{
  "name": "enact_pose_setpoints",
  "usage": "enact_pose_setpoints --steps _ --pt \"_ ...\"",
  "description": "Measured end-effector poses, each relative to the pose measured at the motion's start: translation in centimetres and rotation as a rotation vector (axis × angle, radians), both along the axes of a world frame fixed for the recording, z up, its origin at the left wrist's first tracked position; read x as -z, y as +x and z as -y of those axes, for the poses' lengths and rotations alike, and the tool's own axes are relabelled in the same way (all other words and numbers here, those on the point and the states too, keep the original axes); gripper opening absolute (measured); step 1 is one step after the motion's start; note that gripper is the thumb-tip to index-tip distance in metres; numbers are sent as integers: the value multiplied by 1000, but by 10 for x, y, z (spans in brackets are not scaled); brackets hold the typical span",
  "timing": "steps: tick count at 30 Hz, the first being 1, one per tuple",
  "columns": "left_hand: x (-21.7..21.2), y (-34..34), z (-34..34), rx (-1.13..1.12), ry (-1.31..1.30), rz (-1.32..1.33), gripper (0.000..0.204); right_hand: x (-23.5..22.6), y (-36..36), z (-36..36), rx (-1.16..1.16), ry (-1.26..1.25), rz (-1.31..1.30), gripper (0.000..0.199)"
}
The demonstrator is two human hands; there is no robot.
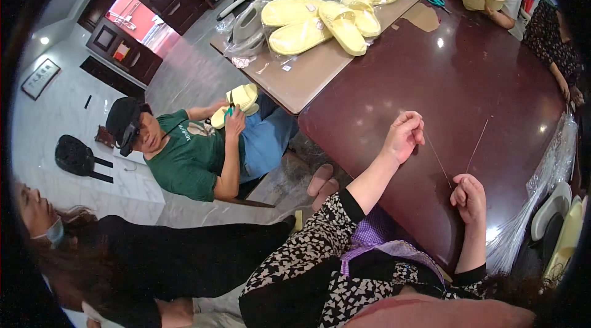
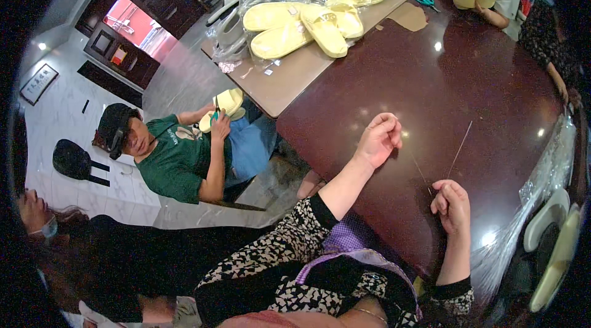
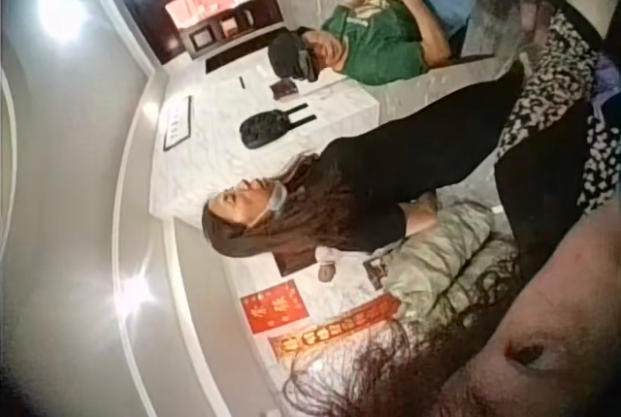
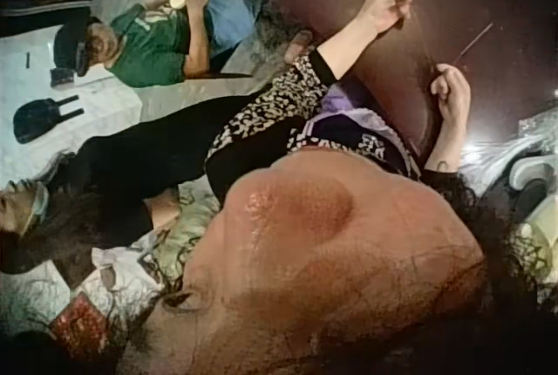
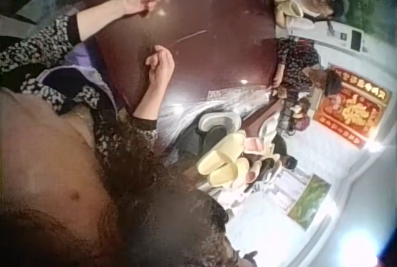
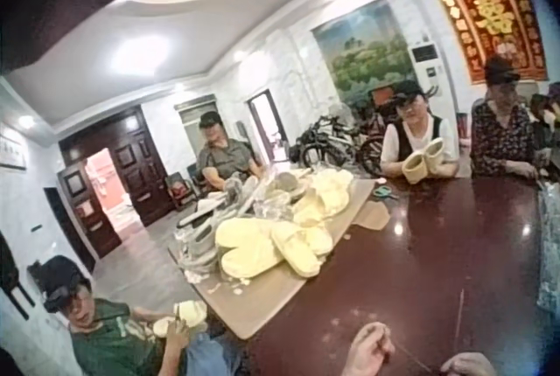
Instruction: The person takes plastic ties and threads them through pairs of slippers to fasten the pairs together by hand.
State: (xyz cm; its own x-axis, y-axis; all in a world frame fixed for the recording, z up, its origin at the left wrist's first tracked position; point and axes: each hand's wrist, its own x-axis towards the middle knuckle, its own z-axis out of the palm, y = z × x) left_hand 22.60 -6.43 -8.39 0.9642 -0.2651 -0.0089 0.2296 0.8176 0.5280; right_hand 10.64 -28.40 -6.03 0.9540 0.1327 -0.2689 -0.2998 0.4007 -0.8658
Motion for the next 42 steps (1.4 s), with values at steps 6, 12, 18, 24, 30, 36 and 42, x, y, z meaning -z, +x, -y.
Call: enact_pose_setpoints --steps 6,12,18,24,30,36,42 --pt "1 1 -3 29 -34 -47 2 -1 2 -1 -7 38 5 21" --pt "3 3 -6 53 -31 -59 2 3 2 -2 -15 35 35 23" --pt "3 2 -5 50 -47 -48 2 4 1 0 -22 41 52 23" --pt "5 4 -6 49 -33 -58 2 1 1 0 -5 32 55 21" --pt "2 2 -4 37 -12 -56 2 4 1 3 2 56 38 20" --pt "1 -1 -4 35 -17 -27 1 2 0 5 -21 60 48 20" --pt "0 -2 -10 17 2 -14 1 2 0 0 -9 40 46 21"
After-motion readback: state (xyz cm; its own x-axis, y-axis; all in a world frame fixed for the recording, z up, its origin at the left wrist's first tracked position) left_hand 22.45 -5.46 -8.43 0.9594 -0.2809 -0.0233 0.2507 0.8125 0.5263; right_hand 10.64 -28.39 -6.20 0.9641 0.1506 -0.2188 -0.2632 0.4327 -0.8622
